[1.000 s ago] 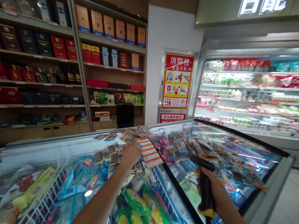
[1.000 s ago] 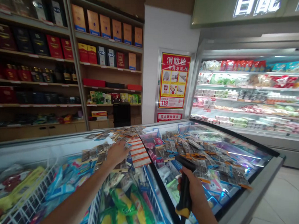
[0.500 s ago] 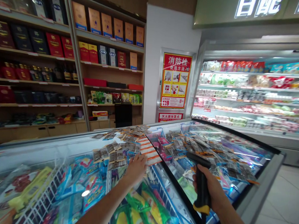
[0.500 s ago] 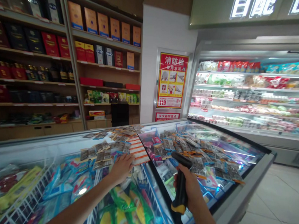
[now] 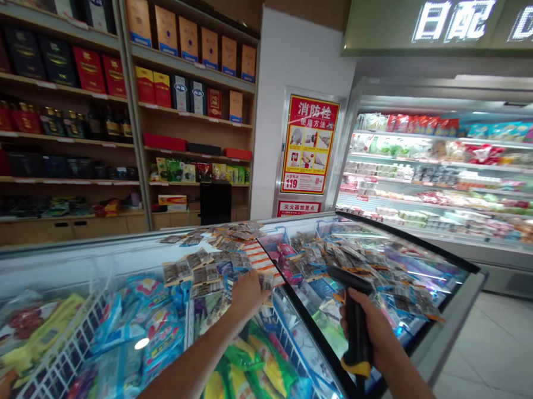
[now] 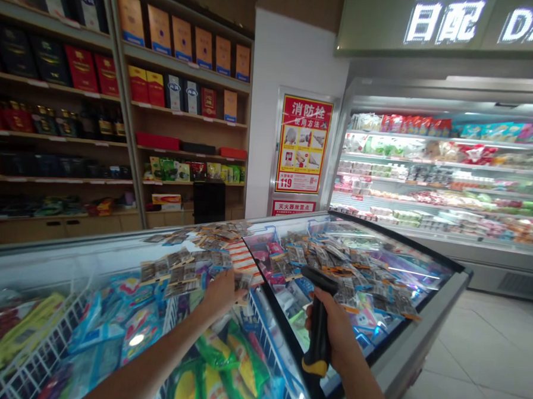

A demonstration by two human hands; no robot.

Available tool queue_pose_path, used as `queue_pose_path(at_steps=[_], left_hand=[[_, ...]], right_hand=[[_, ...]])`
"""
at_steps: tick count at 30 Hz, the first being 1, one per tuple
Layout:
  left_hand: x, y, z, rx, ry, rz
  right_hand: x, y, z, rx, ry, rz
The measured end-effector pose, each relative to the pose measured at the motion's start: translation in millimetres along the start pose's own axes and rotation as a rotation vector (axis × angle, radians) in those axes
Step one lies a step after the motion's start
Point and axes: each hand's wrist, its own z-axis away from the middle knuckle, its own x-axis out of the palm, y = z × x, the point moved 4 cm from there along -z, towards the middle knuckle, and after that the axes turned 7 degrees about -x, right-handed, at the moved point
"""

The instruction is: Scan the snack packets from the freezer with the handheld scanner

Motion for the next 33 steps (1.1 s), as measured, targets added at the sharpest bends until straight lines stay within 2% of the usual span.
queue_pose_path(at_steps=[3,8,10,12,14,17,20,27,33], left_hand=[[8.0,6,-12,-0.057,-0.118,0.328],[22.3,30,-52,-0.226,-0.239,1.110],[29.0,39,-66,-0.233,-0.274,1.271],[37.5,43,-79,-0.222,-0.286,1.299],[45.0,41,-90,-0.195,-0.222,1.272],[52.2,34,-105,-0.129,-0.102,1.279],[56.6,29,-114,-0.125,-0.097,1.308],[60.3,28,-115,-0.220,-0.152,1.382],[62.5,29,-114,-0.155,-0.173,1.376]], right_hand=[[5,-4,2,-0.024,-0.021,0.000],[18,-7,-5,-0.135,-0.081,0.013],[26,-2,-12,-0.185,-0.101,0.054],[37,7,-22,-0.232,-0.145,0.089],[48,21,-35,-0.249,-0.168,0.097],[57,43,-51,-0.193,-0.170,0.179],[55,56,-57,-0.145,-0.183,0.303],[37,48,-38,-0.076,-0.177,0.246],[39,43,-26,-0.088,-0.183,0.192]])
